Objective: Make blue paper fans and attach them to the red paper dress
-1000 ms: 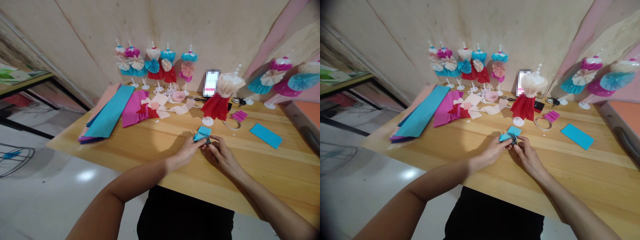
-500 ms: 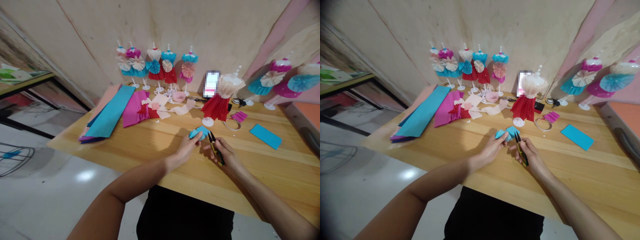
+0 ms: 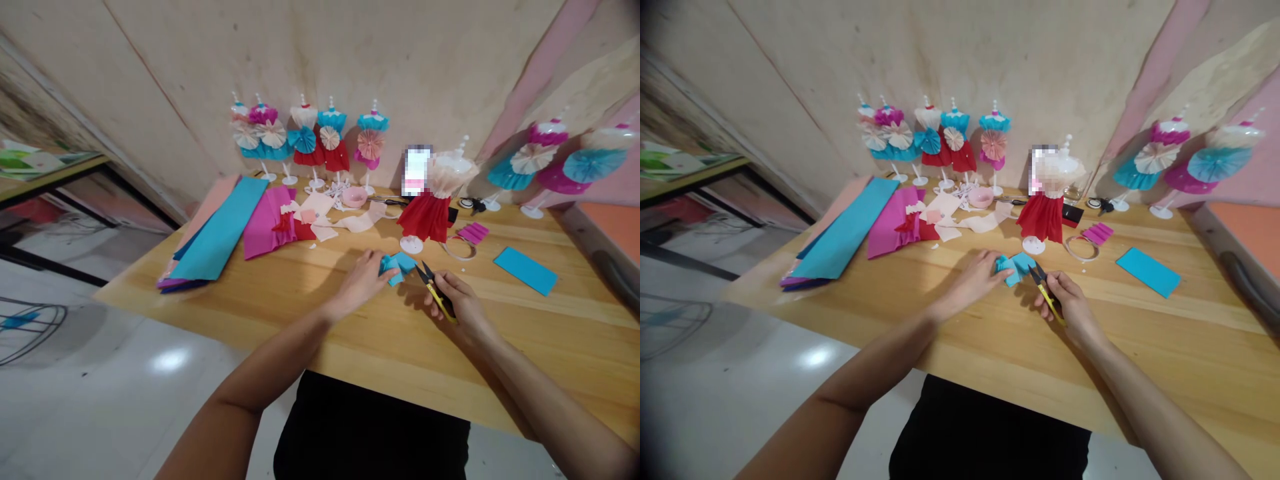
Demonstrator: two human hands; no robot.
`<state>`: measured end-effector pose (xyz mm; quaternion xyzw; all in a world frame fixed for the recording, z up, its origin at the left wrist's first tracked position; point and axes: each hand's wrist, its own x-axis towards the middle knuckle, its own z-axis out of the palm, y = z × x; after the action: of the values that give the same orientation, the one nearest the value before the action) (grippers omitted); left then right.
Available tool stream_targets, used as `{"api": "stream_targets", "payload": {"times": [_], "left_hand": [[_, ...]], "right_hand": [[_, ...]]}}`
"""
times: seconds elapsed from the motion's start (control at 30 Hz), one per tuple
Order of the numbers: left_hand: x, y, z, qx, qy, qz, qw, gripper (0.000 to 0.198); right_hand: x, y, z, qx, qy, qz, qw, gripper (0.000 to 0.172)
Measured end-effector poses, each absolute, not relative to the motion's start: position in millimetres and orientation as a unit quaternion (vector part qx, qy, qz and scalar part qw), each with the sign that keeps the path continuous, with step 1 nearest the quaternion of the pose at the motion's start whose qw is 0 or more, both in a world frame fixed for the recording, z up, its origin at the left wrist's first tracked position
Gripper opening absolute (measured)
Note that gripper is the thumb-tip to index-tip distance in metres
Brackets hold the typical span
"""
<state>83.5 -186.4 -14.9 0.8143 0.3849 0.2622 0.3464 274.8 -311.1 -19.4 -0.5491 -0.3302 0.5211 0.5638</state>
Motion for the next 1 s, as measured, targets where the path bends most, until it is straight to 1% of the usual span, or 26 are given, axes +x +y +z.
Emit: {"api": "stream_targets", "payload": {"times": [0.03,0.07,0.1,0.2,0.27,0.4,0.5,0.63,0.8,1.0], "left_hand": [[82.1,-187.6,-12.1,0.818,0.398,0.296,0.29,0.039],[81.7,-190.1,-9.5,0.816,0.401,0.326,0.26,0.044],[82.2,-193.9,-7.3,0.813,0.389,0.35,0.256,0.044],[87.7,-210.2,-4.8,0.817,0.293,0.372,0.329,0.021],[92.7,-221.4,-7.1,0.812,0.245,0.36,0.388,0.017],[98.7,-232.8,-15.4,0.788,0.239,0.35,0.446,0.018],[99.3,-232.4,-19.5,0.778,0.253,0.352,0.454,0.017],[98.6,-230.2,-20.0,0.779,0.249,0.347,0.459,0.017],[97.5,-228.4,-17.6,0.773,0.241,0.336,0.481,0.013],[99.7,-225.6,-21.8,0.755,0.235,0.335,0.513,0.013]], "right_hand": [[277.0,-311.8,-19.2,-0.533,-0.313,0.544,0.568,0.023],[279.1,-312.5,-18.8,-0.508,-0.295,0.577,0.567,0.021],[281.0,-313.3,-18.2,-0.476,-0.276,0.617,0.562,0.02],[283.5,-315.1,-15.9,-0.398,-0.232,0.713,0.528,0.018],[281.1,-315.6,-14.8,-0.397,-0.224,0.726,0.515,0.015],[267.2,-316.2,-14.1,-0.45,-0.267,0.672,0.524,0.01],[255.9,-317.1,-13.4,-0.482,-0.303,0.628,0.53,0.018],[247.6,-319.0,-11.3,-0.502,-0.325,0.609,0.521,0.025],[245.0,-319.5,-12.8,-0.51,-0.347,0.588,0.523,0.025],[241.8,-319.3,-14.8,-0.535,-0.401,0.531,0.52,0.026]]}}
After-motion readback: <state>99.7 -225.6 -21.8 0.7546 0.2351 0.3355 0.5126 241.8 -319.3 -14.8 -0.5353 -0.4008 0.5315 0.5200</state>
